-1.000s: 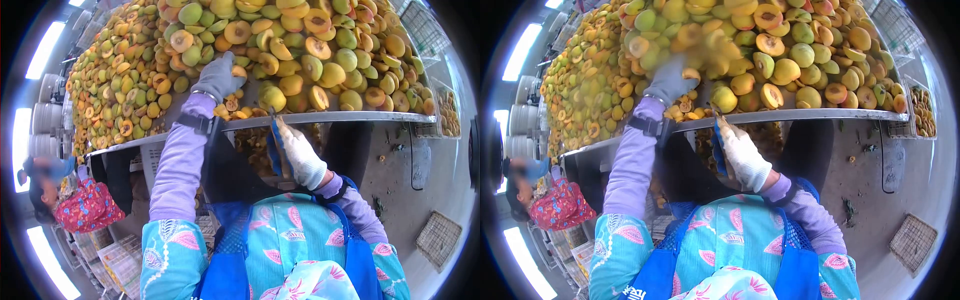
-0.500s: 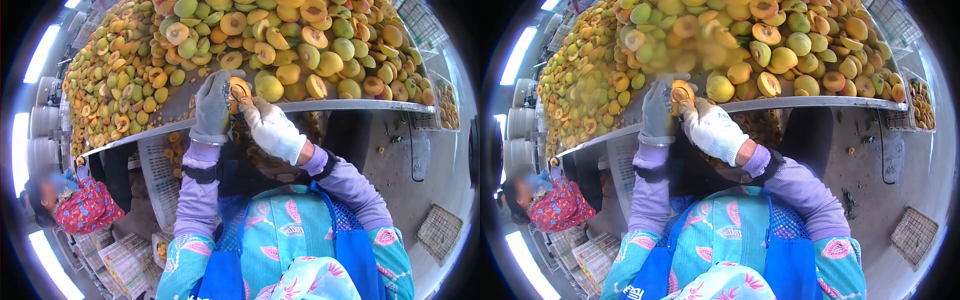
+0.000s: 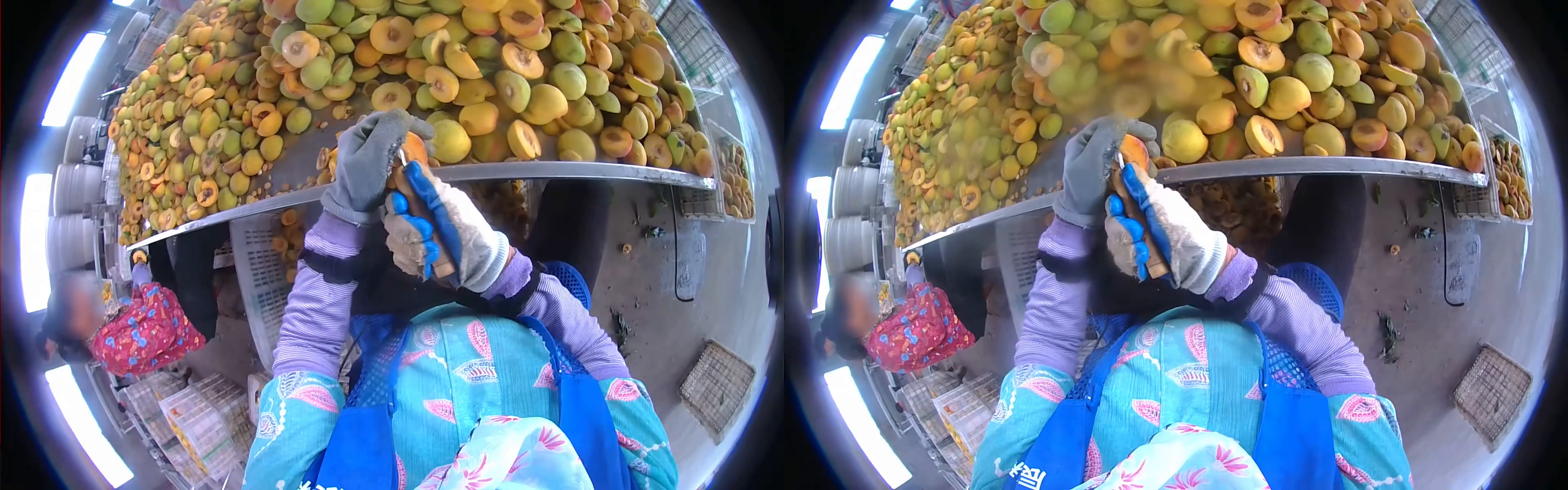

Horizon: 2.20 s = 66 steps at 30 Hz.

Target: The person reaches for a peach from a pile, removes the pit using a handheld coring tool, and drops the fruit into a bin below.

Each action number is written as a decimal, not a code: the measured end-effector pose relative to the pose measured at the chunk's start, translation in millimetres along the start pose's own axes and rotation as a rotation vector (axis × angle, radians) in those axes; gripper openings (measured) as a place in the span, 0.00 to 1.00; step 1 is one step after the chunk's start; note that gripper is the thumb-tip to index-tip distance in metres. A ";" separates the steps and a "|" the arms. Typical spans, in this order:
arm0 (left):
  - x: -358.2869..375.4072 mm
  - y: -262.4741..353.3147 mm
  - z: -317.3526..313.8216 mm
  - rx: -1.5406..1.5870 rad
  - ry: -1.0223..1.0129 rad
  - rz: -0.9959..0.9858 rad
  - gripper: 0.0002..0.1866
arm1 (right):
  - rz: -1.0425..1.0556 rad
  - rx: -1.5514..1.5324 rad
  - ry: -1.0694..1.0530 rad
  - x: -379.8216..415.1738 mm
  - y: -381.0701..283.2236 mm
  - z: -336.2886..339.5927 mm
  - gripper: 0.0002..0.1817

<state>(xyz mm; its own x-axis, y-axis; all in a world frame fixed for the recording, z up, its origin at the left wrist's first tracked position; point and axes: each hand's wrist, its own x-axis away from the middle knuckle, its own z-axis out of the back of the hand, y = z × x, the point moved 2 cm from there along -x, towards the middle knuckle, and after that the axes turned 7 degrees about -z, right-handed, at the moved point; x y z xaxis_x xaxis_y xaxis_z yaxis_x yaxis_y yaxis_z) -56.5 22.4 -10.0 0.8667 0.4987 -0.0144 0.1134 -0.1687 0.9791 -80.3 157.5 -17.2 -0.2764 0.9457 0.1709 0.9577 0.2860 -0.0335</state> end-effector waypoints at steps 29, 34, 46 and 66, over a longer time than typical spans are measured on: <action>-80.0 12.1 32.0 -1.117 0.039 -0.189 0.17 | 0.793 1.360 0.957 34.7 -52.8 10.1 0.23; -0.6 -7.7 17.9 -0.295 0.150 -0.143 0.17 | 0.159 0.790 0.641 8.4 -44.6 -16.0 0.26; 19.4 -17.7 1.7 0.026 0.354 -0.273 0.18 | 0.590 1.323 0.840 -6.7 -16.9 -10.1 0.24; 12.2 -16.8 -5.4 0.151 -0.030 -0.067 0.22 | -0.030 -0.193 -0.219 1.6 7.5 -4.6 0.25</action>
<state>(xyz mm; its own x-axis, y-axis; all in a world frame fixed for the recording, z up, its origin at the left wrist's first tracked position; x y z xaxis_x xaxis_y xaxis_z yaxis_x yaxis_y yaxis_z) -50.5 35.9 -25.5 0.8686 0.4878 -0.0865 0.2408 -0.2632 0.9342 -73.2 160.4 -12.6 -0.2957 0.9540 -0.0488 0.9405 0.2997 0.1601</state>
